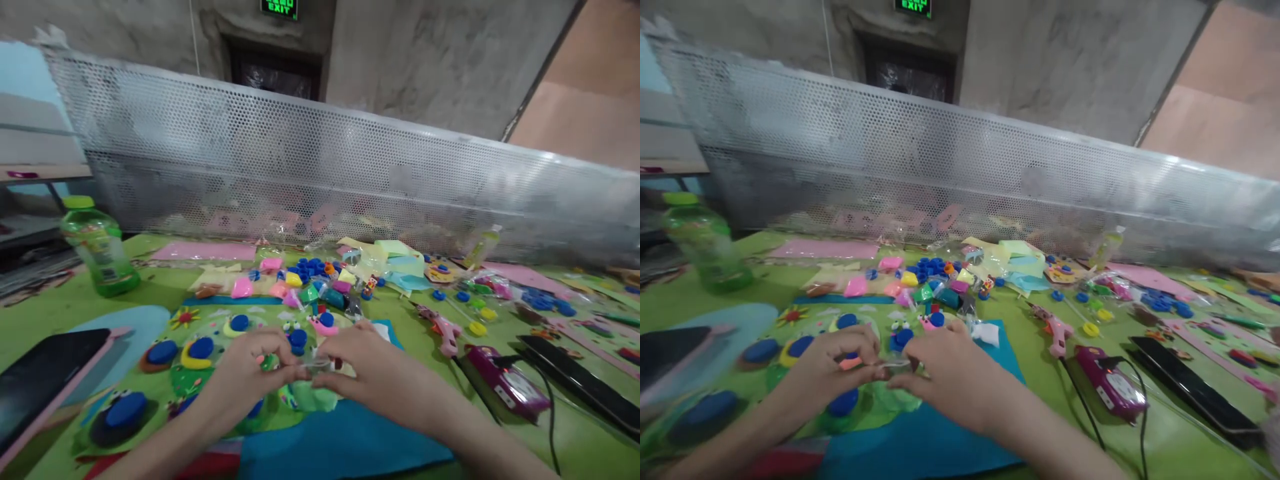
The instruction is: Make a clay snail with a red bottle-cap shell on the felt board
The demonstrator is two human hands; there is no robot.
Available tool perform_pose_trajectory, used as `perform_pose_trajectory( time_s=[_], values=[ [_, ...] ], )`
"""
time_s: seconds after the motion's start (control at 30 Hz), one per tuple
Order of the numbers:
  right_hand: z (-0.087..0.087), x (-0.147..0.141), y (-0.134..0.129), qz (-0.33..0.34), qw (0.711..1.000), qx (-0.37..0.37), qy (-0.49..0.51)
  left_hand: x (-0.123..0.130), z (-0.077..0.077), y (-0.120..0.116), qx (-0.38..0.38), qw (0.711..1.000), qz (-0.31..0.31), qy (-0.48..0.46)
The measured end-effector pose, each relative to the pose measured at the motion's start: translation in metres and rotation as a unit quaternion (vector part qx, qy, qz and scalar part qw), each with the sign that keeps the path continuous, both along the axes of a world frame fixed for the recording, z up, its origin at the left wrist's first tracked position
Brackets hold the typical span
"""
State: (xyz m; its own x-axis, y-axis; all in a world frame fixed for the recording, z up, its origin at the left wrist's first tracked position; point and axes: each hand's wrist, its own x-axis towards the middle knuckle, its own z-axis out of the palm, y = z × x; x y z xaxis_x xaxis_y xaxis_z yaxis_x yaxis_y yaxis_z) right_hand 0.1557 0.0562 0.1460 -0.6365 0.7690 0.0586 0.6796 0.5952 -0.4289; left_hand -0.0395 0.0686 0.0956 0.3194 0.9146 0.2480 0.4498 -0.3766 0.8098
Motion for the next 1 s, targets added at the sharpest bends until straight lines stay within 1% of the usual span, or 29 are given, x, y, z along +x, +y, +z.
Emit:
perform_pose_trajectory(
  time_s=[0.07,0.17,0.3,0.43,0.53,0.67,0.8,1.0],
  values=[
    [-0.006,-0.006,0.005,0.009,0.999,-0.022,0.023,-0.002,0.002,0.0,0.015,1.0,0.005,0.004],
    [-0.02,-0.003,0.015,0.036,0.994,-0.055,0.093,-0.005,0.008,0.0,0.019,0.999,-0.007,0.026],
    [-0.036,0.006,0.025,0.045,0.985,-0.048,0.157,-0.007,0.015,0.002,0.025,0.998,-0.043,0.04],
    [-0.052,0.009,0.034,0.059,0.966,-0.093,0.235,-0.007,0.013,0.007,0.041,0.997,-0.03,0.063],
    [-0.06,0.008,0.039,0.064,0.957,-0.116,0.259,-0.008,0.009,0.01,0.051,0.996,-0.034,0.062],
    [-0.061,0.007,0.039,0.049,0.958,-0.107,0.261,-0.008,0.007,0.01,0.05,0.996,-0.053,0.047],
    [-0.058,0.003,0.037,0.047,0.957,-0.095,0.271,-0.004,0.005,0.008,0.05,0.996,-0.05,0.057],
    [-0.065,-0.002,0.039,0.013,0.954,-0.054,0.294,0.0,-0.001,0.008,0.068,0.994,-0.053,0.064]
  ],
)
